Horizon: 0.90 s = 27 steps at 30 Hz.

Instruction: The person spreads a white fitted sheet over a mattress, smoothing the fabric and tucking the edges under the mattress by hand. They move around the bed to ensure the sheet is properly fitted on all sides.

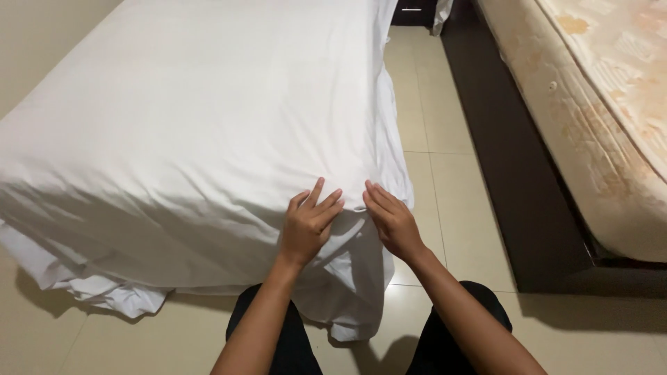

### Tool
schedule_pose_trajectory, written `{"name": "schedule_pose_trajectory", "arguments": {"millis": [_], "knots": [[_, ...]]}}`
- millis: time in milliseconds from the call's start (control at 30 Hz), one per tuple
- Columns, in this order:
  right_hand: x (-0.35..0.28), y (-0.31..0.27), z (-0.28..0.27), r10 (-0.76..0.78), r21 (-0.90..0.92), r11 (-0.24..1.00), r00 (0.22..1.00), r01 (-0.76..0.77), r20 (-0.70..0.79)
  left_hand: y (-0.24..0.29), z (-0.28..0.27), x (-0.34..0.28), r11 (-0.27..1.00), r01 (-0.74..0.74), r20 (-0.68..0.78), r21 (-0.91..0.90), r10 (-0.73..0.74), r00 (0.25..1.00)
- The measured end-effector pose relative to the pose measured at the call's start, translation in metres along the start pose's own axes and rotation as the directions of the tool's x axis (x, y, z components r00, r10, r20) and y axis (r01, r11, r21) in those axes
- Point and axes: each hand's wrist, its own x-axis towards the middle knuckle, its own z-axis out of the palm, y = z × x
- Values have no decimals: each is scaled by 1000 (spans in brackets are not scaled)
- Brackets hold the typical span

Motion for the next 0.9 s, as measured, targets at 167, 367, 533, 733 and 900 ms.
{"name": "schedule_pose_trajectory", "arguments": {"millis": [167, 367, 533, 733, 900], "knots": [[-19, -1, -19, -40, -18, 999, 999, 40, 25, 5, 10, -4, 997, -11, -4, -80, 10, 1000], [-31, 4, -22, 57, 73, 996, 998, -60, 35, 32, -4, 24, 987, -102, 85, -126, 114, 990], [-38, 10, -9, 160, 136, 977, 986, -166, 51, 27, 19, 24, 987, -140, 179, -75, 151, 972], [-47, 19, 13, 262, 30, 964, 965, -262, 21, 22, 10, 21, 984, -131, 242, -123, 158, 957], [-46, 22, 22, 270, -10, 962, 956, -273, -119, 16, 7, 20, 943, -80, 238, -322, 163, 957]]}}
